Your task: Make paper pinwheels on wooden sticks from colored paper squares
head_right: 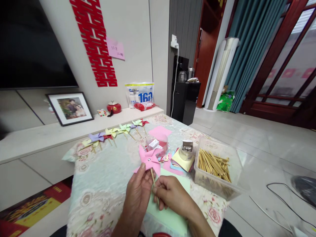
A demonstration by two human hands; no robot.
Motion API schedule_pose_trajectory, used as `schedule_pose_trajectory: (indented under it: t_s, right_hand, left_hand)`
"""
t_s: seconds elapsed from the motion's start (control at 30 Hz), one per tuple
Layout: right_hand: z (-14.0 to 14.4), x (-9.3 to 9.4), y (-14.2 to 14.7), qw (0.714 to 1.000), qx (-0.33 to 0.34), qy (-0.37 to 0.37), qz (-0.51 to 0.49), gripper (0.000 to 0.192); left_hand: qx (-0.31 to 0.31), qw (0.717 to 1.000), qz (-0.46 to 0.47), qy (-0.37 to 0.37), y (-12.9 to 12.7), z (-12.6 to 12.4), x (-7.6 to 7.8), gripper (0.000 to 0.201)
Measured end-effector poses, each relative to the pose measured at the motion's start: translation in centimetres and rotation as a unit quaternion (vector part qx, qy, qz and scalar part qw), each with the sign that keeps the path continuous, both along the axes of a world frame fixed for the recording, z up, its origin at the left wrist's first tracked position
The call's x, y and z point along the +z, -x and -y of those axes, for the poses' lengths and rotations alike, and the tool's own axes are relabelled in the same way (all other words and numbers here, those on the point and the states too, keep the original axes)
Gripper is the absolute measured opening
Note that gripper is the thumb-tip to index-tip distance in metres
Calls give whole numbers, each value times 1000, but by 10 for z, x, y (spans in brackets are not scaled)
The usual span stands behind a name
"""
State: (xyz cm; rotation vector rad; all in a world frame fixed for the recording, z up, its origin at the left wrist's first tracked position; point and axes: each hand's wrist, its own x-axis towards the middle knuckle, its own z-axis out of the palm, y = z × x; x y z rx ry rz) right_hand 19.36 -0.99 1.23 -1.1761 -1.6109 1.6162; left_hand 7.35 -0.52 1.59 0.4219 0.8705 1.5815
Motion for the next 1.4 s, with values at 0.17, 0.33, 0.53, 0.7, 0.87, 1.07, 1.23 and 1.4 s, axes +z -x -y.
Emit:
schedule_pose_trajectory:
  t_s: [0.17, 0.33, 0.53, 0.7, 0.87, 1.07, 1.23, 1.4]
  right_hand:
    - [-4, 1, -9, 999, -33, -29, -1, 27]
    - [-2, 5, -13, 999, -23, -34, 1, 26]
    - [1, 4, -13, 1000, -1, -16, -9, 21]
    - [2, 3, -13, 1000, 14, -10, 7, 19]
    - [2, 6, -14, 1000, 6, -20, 16, 15]
    - [-2, 18, -32, 974, -50, -155, 159, 20]
    - [7, 36, -44, 896, -71, -276, 341, 26]
    - [14, 47, -46, 849, -87, -266, 448, 27]
  left_hand:
    - [107, 980, -152, -70, 0, -1, -9, 64]
    - [188, 873, -422, -158, 3, -1, -17, 22]
    - [223, 820, -500, -169, 7, -1, -19, 8]
    - [212, 836, -477, -169, 9, -2, -22, 7]
    - [211, 824, -499, -165, 7, 0, -18, 9]
    - [240, 808, -516, -154, 21, 1, -8, 18]
    - [172, 776, -583, -169, 36, -5, -8, 29]
    - [93, 760, -617, -182, 35, -8, -14, 23]
